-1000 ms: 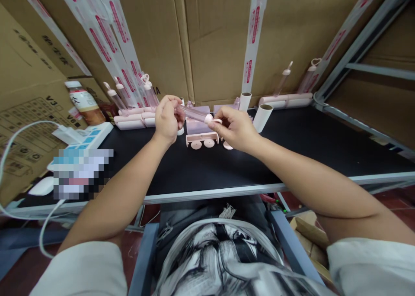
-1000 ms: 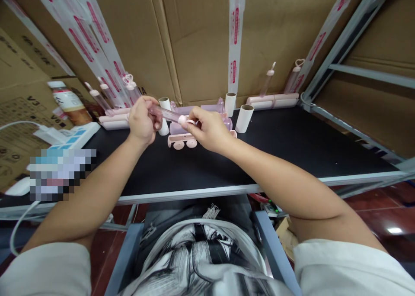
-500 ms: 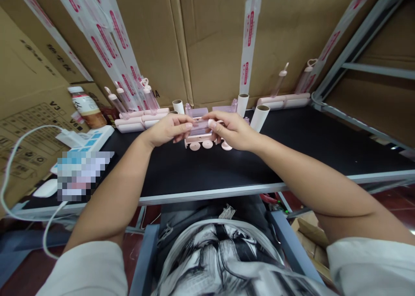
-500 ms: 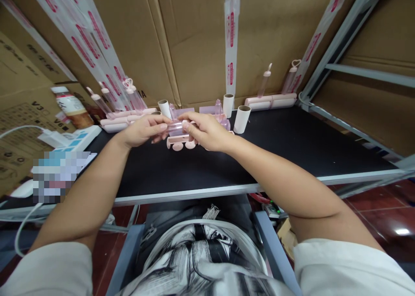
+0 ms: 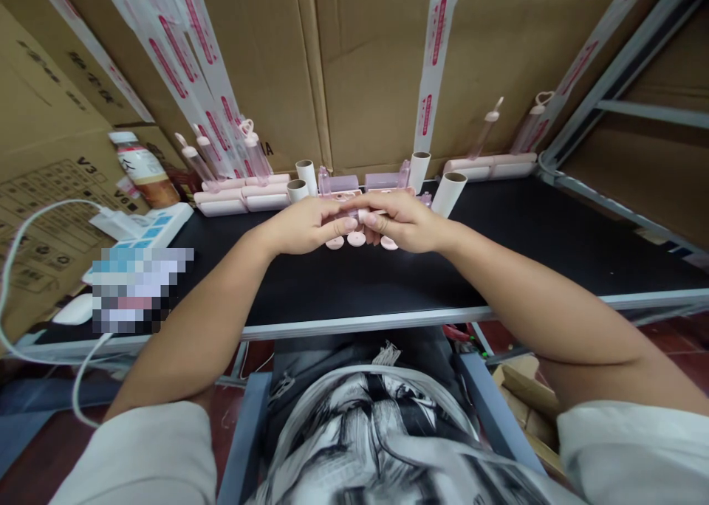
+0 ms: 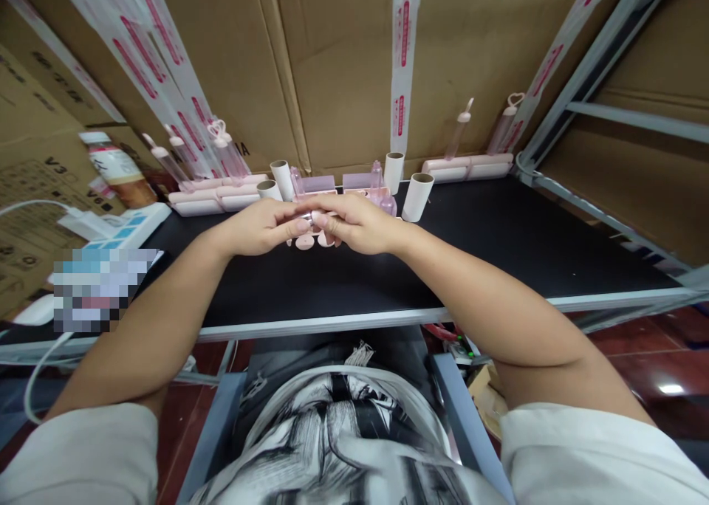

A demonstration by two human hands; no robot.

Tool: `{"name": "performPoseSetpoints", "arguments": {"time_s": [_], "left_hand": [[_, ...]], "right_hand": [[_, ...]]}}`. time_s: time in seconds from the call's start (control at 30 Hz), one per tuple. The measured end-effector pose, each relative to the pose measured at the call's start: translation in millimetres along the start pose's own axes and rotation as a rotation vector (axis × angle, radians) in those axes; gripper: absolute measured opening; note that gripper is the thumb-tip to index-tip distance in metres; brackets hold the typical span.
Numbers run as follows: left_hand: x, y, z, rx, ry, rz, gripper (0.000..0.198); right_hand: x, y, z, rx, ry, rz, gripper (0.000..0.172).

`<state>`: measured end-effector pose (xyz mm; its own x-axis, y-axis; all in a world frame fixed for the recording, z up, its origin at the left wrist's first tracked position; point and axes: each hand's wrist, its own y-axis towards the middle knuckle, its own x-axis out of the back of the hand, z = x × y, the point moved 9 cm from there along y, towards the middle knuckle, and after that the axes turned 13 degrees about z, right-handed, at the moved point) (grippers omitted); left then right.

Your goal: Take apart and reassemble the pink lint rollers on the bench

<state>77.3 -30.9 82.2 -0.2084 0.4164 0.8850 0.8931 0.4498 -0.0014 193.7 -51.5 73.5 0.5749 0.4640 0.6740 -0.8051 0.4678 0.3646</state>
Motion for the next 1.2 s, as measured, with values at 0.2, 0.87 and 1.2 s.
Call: {"name": "performPoseSetpoints", "arguments": {"time_s": [0.2,0.87,1.2], "left_hand": [[0.0,2,3,0.143,0.249,-0.075,0.034],[-8.5,8,-7,0.219,0.327,-0.247,0.021],[-9.4,8,-8,0.295,0.493,-0.209,0.023]], "right_hand": [[3,0,5,-0.024,-0.209,-0.113,0.063],[22,-14,18,-0.171,-0.352,-0.426,0.018],[16,-14,17,-0.021,-0.374,-0.474,0.007]]}}
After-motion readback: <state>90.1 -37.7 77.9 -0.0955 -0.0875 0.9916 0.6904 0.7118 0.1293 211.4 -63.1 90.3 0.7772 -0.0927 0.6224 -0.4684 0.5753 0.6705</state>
